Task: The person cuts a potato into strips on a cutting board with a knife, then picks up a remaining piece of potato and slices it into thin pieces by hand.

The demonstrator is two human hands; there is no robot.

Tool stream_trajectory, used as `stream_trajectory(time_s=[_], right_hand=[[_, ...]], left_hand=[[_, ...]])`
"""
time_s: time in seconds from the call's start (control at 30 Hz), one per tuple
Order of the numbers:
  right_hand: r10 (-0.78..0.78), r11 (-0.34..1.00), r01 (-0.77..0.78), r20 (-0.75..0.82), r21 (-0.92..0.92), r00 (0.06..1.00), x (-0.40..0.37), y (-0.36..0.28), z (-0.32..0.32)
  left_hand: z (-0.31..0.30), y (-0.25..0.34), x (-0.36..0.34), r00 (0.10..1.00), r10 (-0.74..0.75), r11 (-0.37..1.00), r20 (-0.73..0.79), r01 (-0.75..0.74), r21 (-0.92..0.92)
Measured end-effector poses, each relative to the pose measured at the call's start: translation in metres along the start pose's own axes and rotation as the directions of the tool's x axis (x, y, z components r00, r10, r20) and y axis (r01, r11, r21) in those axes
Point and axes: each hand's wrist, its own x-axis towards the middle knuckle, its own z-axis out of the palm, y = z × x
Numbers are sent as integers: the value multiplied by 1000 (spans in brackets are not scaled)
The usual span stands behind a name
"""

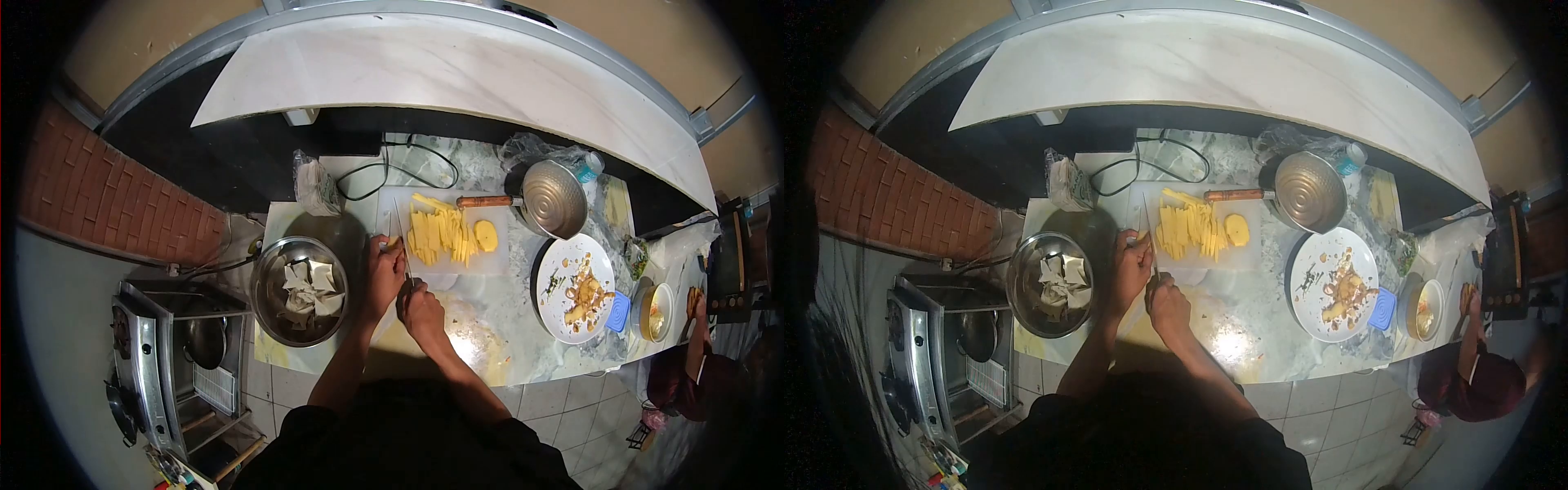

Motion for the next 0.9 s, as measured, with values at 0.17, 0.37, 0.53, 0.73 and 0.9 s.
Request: stream_trajectory(time_s=[0.17, 0.37, 0.53, 0.73, 0.9], right_hand=[[-42, 999, 42, -8, -15, 999, 4, 10, 6], [15, 999, -13, 48, -41, 999, 7, 11, 8], [16, 1000, -15, 22, -23, 1000, 8, 6, 7], [51, 988, -52, -5, -145, 999, -1, 8, 5], [38, 987, -38, -3, -157, 999, -3, 11, -1]], left_hand=[[2, -1, 1, 989, 136, 988, -50, -132, 75], [5, -9, 0, 1000, 23, 999, -18, -22, 29], [3, -6, 2, 999, 36, 999, -27, -37, -7], [7, -15, -2, 999, 40, 998, -7, -40, -46], [7, -15, -2, 998, 57, 998, -22, -57, -3]])
